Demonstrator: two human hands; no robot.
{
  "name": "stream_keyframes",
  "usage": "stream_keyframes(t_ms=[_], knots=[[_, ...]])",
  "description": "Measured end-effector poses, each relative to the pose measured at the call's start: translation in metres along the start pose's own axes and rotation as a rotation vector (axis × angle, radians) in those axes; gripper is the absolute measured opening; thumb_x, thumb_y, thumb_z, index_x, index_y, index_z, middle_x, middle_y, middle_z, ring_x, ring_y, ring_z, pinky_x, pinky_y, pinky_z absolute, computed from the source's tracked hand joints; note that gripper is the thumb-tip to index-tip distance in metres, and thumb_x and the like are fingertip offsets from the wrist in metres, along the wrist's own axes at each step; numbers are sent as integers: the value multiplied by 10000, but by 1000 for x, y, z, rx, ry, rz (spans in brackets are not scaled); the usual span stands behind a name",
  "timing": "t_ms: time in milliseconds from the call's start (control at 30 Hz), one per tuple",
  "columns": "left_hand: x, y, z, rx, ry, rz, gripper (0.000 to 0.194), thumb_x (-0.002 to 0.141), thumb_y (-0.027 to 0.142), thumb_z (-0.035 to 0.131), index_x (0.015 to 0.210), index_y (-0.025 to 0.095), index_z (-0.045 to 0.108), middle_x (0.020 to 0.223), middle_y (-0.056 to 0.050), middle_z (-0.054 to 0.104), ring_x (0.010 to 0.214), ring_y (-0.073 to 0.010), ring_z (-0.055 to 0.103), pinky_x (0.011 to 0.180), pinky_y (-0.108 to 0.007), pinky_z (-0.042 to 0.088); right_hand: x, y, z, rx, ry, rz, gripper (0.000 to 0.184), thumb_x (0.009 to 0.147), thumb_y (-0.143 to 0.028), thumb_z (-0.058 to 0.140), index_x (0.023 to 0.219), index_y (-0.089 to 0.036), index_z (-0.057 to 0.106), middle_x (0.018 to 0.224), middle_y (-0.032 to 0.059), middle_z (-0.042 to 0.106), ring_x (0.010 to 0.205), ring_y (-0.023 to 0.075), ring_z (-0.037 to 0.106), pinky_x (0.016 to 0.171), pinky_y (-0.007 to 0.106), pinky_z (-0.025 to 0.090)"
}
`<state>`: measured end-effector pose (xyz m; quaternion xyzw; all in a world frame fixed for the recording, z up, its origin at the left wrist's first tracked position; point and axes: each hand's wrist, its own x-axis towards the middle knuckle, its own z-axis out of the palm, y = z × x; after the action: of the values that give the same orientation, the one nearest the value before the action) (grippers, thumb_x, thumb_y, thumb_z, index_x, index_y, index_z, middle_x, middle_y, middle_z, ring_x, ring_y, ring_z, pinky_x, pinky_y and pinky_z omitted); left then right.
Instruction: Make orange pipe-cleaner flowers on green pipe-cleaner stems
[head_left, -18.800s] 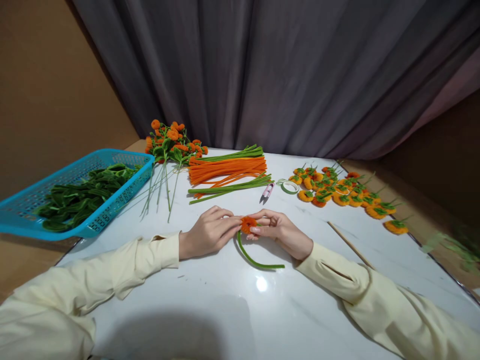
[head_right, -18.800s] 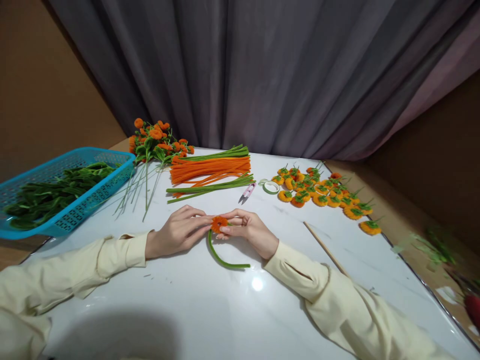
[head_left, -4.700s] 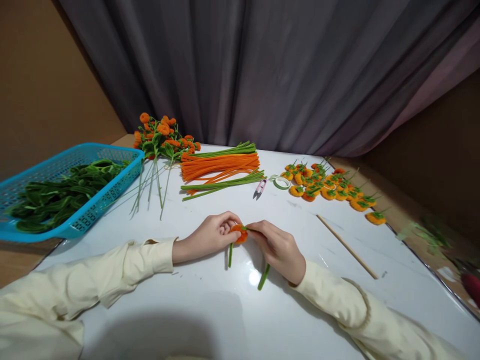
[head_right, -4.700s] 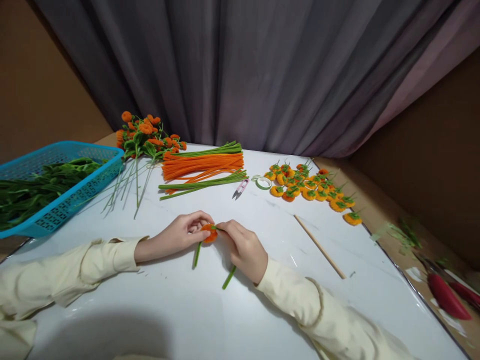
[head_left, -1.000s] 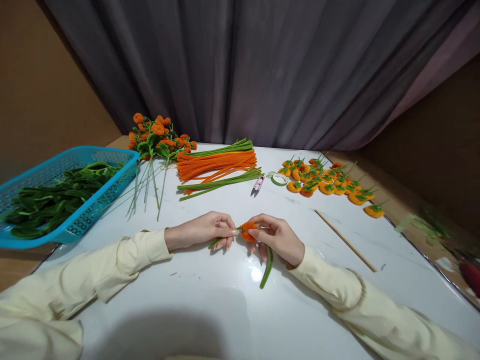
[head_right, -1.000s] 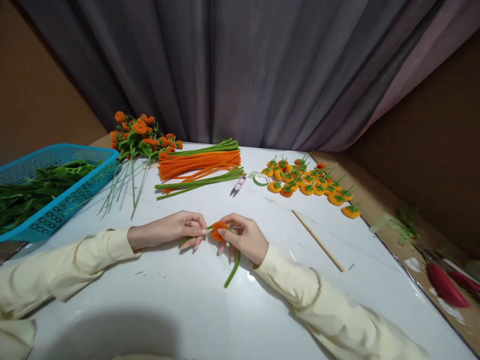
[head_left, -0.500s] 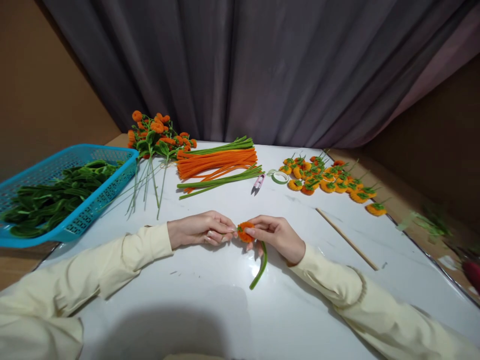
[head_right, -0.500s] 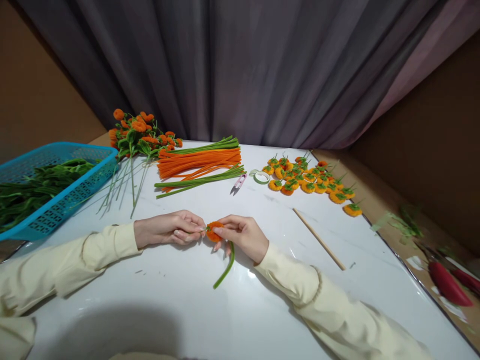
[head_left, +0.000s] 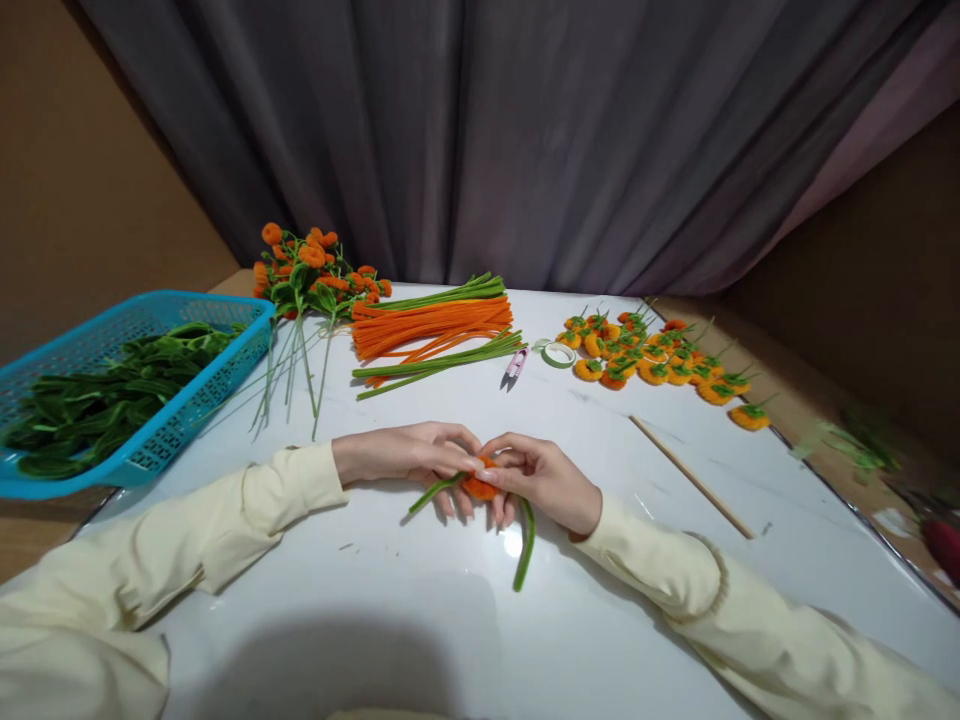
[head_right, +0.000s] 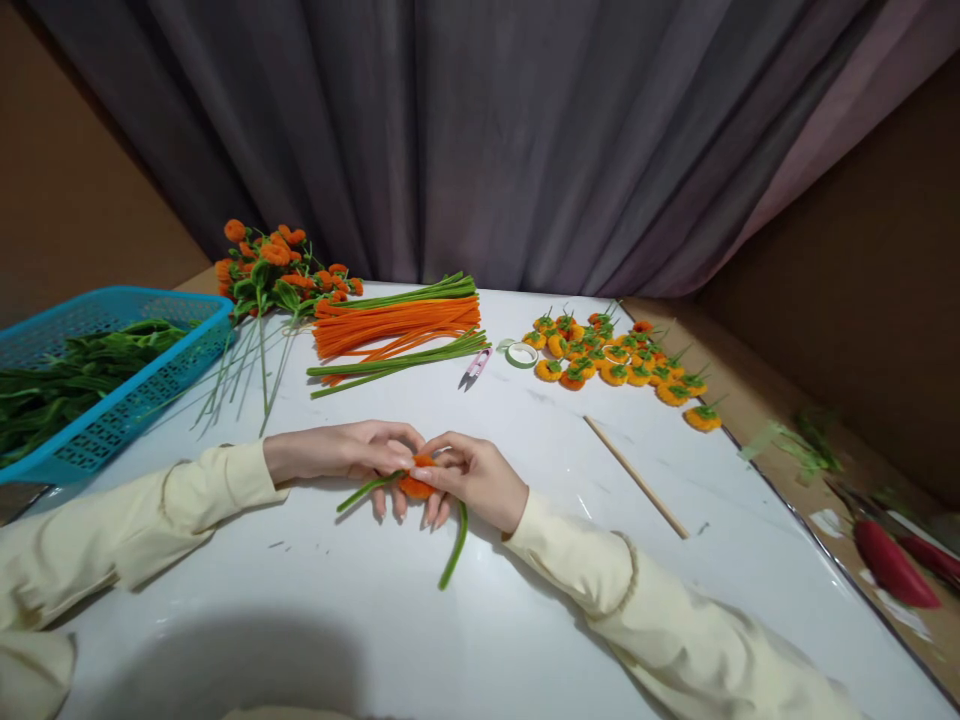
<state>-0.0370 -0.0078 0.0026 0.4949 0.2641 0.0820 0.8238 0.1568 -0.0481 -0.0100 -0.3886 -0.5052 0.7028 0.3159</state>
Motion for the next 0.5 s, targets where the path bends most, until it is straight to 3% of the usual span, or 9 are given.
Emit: stream_keyframes(t_ms=[167,367,500], knots=[[2,-5,3,175,90,60,356,784,354,652,1047,133,562,715,-35,655,514,-123,613,537,-255,502,-1,0,-5,8,57,3,426,664,-438,737,816,-189,426,480,-71,593,322,112,555,298,173,437],[-3,-5,3,239,206,72,319,783,348,643,965,86,640,681,-67,672,477,-122,600,482,-240,493,-4,-1,-14,-51,3,21,376,679,-430,719,775,-151,486,498,-22,623,270,58,464,271,144,359],[-4,-5,6,254,259,83,288,782,328,645,934,84,652,659,-58,670,496,-123,610,488,-230,495,-6,-2,-15,-86,36,48,353,680,-434,705,742,-134,528,478,-4,622,253,45,417,247,136,295]])
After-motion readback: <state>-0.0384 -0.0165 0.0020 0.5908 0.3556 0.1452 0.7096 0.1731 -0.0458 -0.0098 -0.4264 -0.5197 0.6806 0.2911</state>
